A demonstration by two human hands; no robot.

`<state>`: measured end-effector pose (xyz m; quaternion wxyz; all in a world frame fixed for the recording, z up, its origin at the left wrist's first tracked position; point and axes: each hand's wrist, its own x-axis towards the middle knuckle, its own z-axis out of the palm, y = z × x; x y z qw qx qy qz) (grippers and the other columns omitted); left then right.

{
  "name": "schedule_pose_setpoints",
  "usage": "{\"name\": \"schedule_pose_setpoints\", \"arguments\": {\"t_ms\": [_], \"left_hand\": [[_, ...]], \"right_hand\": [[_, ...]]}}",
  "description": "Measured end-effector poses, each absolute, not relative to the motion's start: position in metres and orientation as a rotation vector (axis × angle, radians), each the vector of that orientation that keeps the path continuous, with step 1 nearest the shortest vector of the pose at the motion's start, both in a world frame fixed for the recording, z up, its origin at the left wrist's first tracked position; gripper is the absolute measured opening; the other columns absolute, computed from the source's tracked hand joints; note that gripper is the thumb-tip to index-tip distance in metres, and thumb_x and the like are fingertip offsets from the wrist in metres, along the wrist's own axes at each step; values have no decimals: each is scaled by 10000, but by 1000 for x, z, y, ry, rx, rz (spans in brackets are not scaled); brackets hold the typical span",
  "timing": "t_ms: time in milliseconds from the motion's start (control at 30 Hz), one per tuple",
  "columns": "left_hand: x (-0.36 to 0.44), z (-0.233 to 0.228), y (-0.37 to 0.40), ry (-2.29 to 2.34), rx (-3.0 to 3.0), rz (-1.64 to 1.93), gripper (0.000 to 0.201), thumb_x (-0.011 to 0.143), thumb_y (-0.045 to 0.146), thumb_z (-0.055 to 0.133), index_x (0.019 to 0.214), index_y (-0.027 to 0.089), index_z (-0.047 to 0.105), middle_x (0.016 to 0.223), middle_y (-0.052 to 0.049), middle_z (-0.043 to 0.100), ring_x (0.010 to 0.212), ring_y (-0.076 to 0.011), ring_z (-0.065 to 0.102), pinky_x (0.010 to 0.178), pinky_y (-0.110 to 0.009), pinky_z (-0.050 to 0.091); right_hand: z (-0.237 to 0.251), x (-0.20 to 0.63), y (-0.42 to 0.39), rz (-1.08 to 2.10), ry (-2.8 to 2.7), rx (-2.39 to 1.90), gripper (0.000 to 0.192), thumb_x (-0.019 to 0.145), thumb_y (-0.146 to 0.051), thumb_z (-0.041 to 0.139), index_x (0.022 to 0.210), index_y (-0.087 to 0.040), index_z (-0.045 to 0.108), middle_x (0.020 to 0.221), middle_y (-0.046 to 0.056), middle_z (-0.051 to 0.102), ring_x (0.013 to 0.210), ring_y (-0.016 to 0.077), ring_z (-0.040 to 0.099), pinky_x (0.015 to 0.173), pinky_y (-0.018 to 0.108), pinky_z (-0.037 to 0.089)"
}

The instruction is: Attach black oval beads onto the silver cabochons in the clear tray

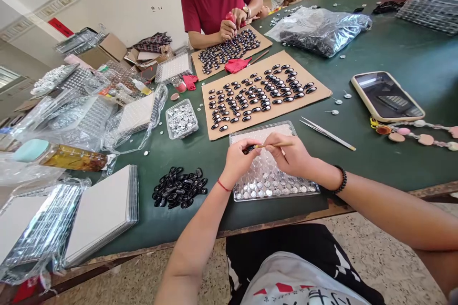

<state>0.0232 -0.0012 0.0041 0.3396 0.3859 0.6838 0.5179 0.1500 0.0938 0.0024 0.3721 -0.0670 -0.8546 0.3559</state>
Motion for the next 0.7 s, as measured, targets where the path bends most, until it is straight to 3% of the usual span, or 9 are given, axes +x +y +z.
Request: {"name": "schedule_pose_setpoints", "arguments": {"t_ms": [133, 200, 400, 700], "left_hand": [[24, 10, -2, 1581, 834, 1386, 207, 654, 276, 656, 810, 146, 616, 586, 1, 573, 439, -42, 418, 419, -177, 308], [20, 14, 1, 1516, 749, 1380, 231, 670, 291, 643, 858, 161, 603, 597, 13, 560, 378, -10, 326, 356, -159, 205], [-17, 30, 55, 1480, 785, 1320, 325, 716, 341, 585, 995, 174, 574, 751, -28, 590, 383, -3, 368, 321, -140, 121], [-92, 25, 239, 2110, 1099, 1226, 211, 644, 255, 627, 797, 109, 612, 714, -44, 633, 417, -21, 389, 406, -158, 300]], "right_hand": [[9, 144, 108, 1745, -1614, -475, 195, 870, -342, 362, 762, -192, 421, 595, -33, 490, 362, 51, 386, 374, 207, 282], [13, 142, 117, 1984, -1233, -577, 197, 863, -354, 371, 758, -195, 420, 559, -54, 465, 324, 40, 348, 347, 198, 246], [22, 144, 121, 2149, -981, -546, 178, 829, -331, 439, 729, -183, 446, 520, -48, 504, 321, 35, 364, 333, 182, 222], [29, 145, 116, 2235, -914, -529, 211, 825, -356, 431, 718, -174, 431, 530, -63, 514, 302, 20, 359, 339, 164, 245]]}}
